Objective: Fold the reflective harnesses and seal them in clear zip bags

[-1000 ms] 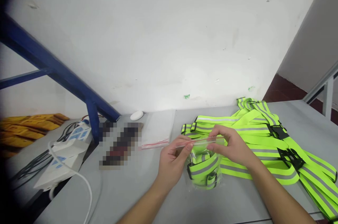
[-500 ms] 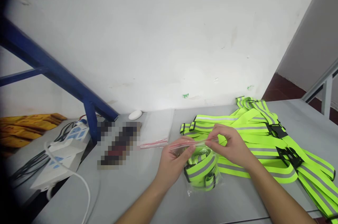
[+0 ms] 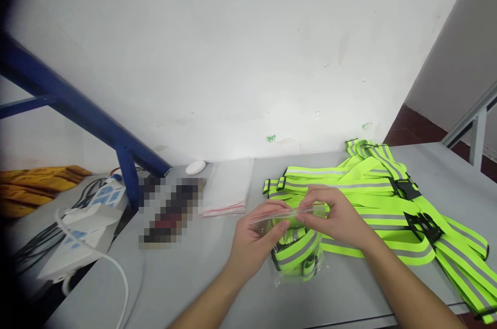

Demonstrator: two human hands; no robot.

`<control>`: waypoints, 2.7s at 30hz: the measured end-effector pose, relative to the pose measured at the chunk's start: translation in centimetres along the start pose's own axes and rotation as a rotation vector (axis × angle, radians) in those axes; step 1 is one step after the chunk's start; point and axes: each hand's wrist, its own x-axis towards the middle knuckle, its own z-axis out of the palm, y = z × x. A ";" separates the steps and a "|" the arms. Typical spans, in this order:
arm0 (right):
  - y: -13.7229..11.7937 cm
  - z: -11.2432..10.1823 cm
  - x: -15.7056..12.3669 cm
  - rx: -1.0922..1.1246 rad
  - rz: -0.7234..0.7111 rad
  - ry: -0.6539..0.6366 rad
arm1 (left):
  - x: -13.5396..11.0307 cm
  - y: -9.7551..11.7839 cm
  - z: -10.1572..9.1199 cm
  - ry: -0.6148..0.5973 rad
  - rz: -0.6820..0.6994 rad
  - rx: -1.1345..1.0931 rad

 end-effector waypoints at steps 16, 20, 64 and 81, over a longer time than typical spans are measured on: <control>0.0 0.5 -0.1 0.106 0.032 0.008 | 0.0 -0.3 -0.1 0.014 -0.031 -0.055; 0.2 0.5 0.0 0.093 0.056 -0.010 | 0.1 -0.3 -0.1 0.001 -0.031 -0.065; -0.3 0.8 -0.4 0.119 0.096 0.027 | 0.0 -0.1 0.2 0.018 0.052 -0.026; 0.1 0.4 -0.2 0.074 0.130 0.040 | 0.0 -0.5 -0.1 0.043 0.026 -0.063</control>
